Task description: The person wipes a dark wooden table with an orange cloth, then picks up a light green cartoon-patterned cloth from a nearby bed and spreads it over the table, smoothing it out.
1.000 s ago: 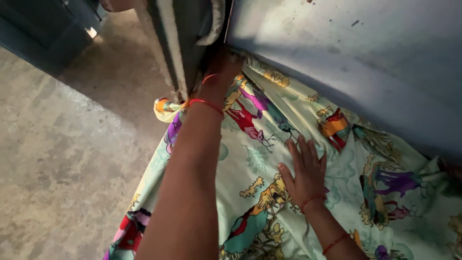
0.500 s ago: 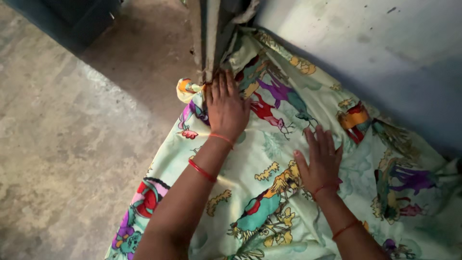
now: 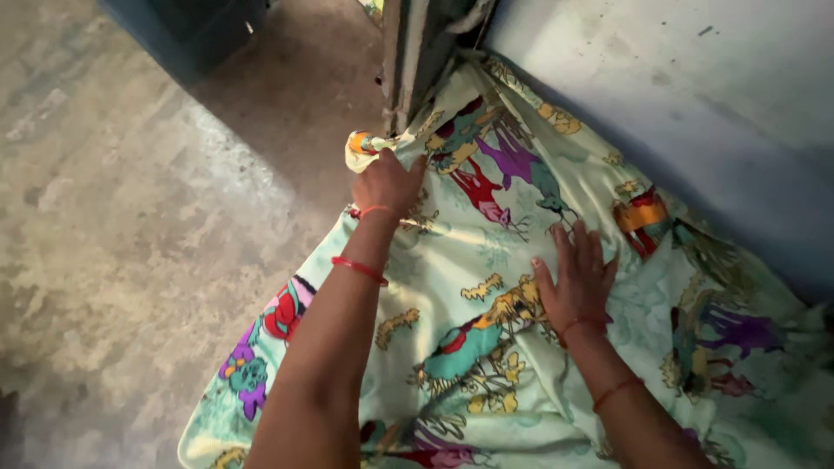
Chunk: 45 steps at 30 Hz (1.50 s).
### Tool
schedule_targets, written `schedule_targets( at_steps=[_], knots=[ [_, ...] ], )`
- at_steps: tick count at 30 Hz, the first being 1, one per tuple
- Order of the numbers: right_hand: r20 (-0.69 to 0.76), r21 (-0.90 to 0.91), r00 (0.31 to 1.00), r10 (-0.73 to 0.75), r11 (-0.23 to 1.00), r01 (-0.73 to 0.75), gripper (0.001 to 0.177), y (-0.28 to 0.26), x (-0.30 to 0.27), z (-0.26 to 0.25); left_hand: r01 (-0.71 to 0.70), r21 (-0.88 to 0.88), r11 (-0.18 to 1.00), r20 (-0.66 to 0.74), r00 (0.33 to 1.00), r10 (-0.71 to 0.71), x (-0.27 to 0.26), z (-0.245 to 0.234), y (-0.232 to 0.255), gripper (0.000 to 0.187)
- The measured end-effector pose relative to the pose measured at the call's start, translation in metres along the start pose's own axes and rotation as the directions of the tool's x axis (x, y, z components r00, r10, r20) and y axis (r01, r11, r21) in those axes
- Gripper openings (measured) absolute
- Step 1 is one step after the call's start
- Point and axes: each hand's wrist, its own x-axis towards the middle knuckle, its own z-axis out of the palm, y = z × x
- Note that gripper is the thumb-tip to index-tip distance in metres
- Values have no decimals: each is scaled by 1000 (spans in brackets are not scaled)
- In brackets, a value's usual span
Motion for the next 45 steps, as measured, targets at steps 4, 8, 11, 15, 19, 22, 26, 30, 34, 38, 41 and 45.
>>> schedule_targets(
  at_steps=[4, 8, 11, 15, 19, 22, 26, 30, 34, 38, 41, 45],
  knots=[
    [-16, -10, 1000, -27, 1000, 27, 67, 4, 3, 3, 20, 22, 1000, 14, 1000, -20, -3, -2, 1, 66],
    [-4, -34, 1000, -7, 999, 7, 67, 6, -1, 8, -36, -27, 999, 32, 999, 37, 4, 8, -9, 67],
    [1, -43, 1000, -7, 999, 7, 68, 6, 0, 8, -107, -93, 990, 115, 986, 117, 29, 13, -23, 72],
    [15, -42, 1000, -10, 999, 11, 68, 8, 1, 7, -18, -492, 870, 345, 914, 214, 64, 22, -41, 84],
    [15, -47, 1000, -18, 999, 19, 67, 4, -1, 7, 210, -672, 711, 526, 811, 257, 84, 30, -43, 91],
    [-32, -85, 998, -56, 995, 53, 62, -1, 7, -5, 28, -261, 965, 465, 880, 100, 91, 31, -28, 104],
    [-71, 98, 996, -59, 993, 65, 35, -7, 59, -36, 130, -188, 974, 453, 891, -31, 83, 29, -24, 107],
    [-242, 105, 946, -217, 963, 248, 35, -36, 145, -40, 41, -195, 980, 422, 905, 46, 83, 27, -24, 108],
    [-240, 8, 901, -362, 927, 374, 25, -79, 232, -5, -44, -55, 998, 356, 933, 61, 73, 20, -22, 106],
    [-22, 153, 938, -346, 926, 345, 46, -101, 306, 49, 4, -122, 992, 246, 969, 26, 54, 6, -11, 94],
    [48, 130, 934, -354, 929, 346, 59, -104, 338, 83, -8, -104, 995, 218, 975, 31, 45, -4, -4, 89],
    [196, -208, 957, -213, 945, 253, 57, -108, 354, 99, -44, -131, 990, 219, 973, 72, 39, -11, -3, 83]
  ],
)
